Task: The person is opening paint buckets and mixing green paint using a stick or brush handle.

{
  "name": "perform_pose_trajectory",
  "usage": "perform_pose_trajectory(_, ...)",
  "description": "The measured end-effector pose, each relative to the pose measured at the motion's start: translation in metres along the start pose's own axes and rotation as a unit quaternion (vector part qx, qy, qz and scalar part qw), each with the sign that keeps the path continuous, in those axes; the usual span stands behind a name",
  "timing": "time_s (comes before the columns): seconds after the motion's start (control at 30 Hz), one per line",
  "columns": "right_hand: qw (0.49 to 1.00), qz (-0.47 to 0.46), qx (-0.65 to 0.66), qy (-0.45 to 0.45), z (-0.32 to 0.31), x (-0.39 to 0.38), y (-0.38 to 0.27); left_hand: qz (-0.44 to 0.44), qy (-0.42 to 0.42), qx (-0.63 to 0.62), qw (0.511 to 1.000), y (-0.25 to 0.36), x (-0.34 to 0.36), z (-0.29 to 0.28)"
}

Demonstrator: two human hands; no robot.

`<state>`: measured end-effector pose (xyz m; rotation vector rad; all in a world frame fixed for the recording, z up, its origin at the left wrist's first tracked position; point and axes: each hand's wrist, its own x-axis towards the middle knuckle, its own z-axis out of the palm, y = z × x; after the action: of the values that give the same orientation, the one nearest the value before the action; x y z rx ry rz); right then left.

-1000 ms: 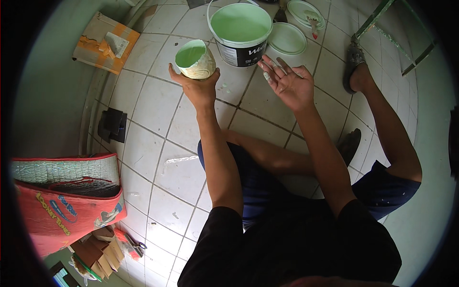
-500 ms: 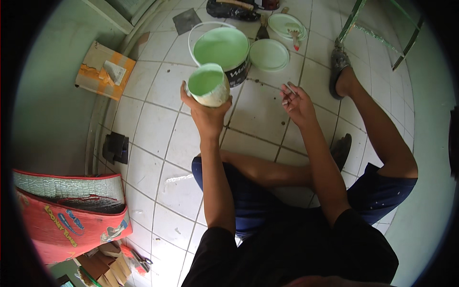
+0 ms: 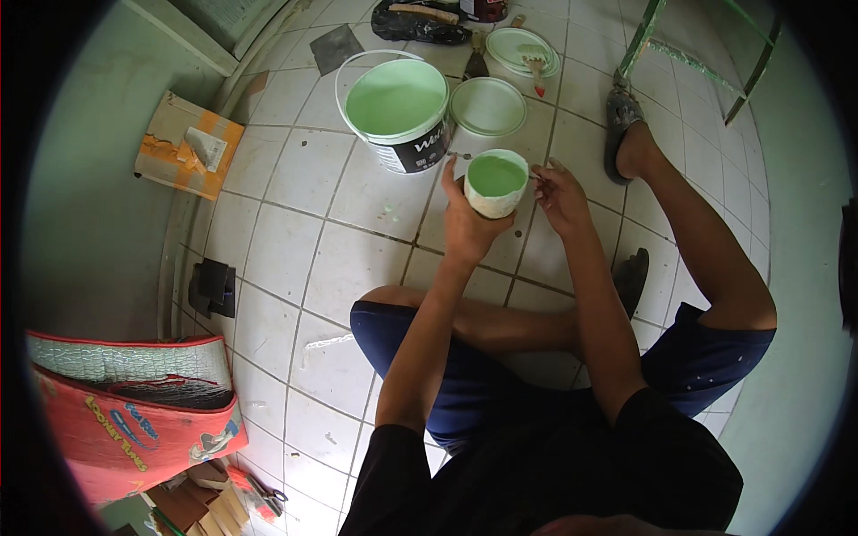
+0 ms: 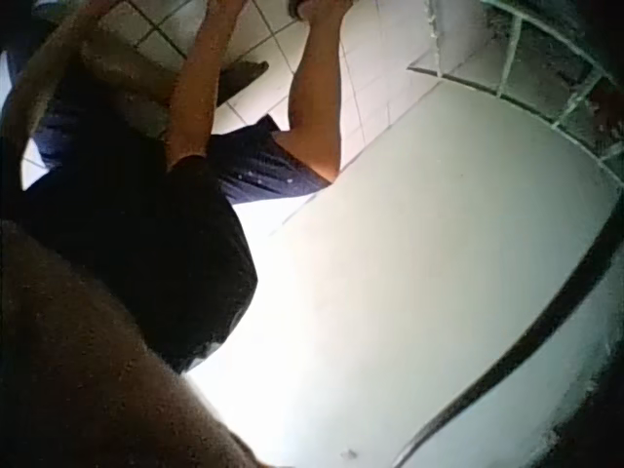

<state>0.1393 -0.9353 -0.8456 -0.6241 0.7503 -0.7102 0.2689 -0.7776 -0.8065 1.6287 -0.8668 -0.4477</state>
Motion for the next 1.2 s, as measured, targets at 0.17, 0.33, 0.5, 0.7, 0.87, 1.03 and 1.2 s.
perform_pose_trajectory(0.17,0.996,-0.014,-0.084,0.018,-0.003,-0.002,0.005,-0.027,-0.053,0.016,0.998,-0.02,0.009,0.023)
perform_pose_trajectory(0.33,0.993,-0.008,-0.113,0.026,-0.003,-0.003,0.008,-0.031,-0.06,0.006,0.998,-0.039,0.016,0.026)
perform_pose_trajectory(0.5,0.994,-0.023,-0.105,0.015,-0.005,0.0,0.024,-0.029,-0.055,0.015,0.998,-0.05,0.018,0.025)
perform_pose_trajectory(0.7,0.992,-0.02,-0.12,0.016,0.005,-0.004,0.035,-0.062,-0.059,0.027,0.996,-0.059,0.016,0.02)
perform_pose_trajectory(0.87,0.994,-0.018,-0.103,0.044,-0.002,-0.002,0.034,-0.087,-0.077,0.04,0.992,-0.051,0.017,0.023)
perform_pose_trajectory(1.03,0.985,-0.018,-0.171,0.012,0.0,-0.011,0.036,-0.066,-0.074,0.122,0.988,-0.061,0.01,0.008)
perform_pose_trajectory(1.2,0.979,-0.048,-0.195,0.016,-0.001,-0.017,0.038,0.009,-0.002,0.18,0.984,-0.043,0.0,-0.036)
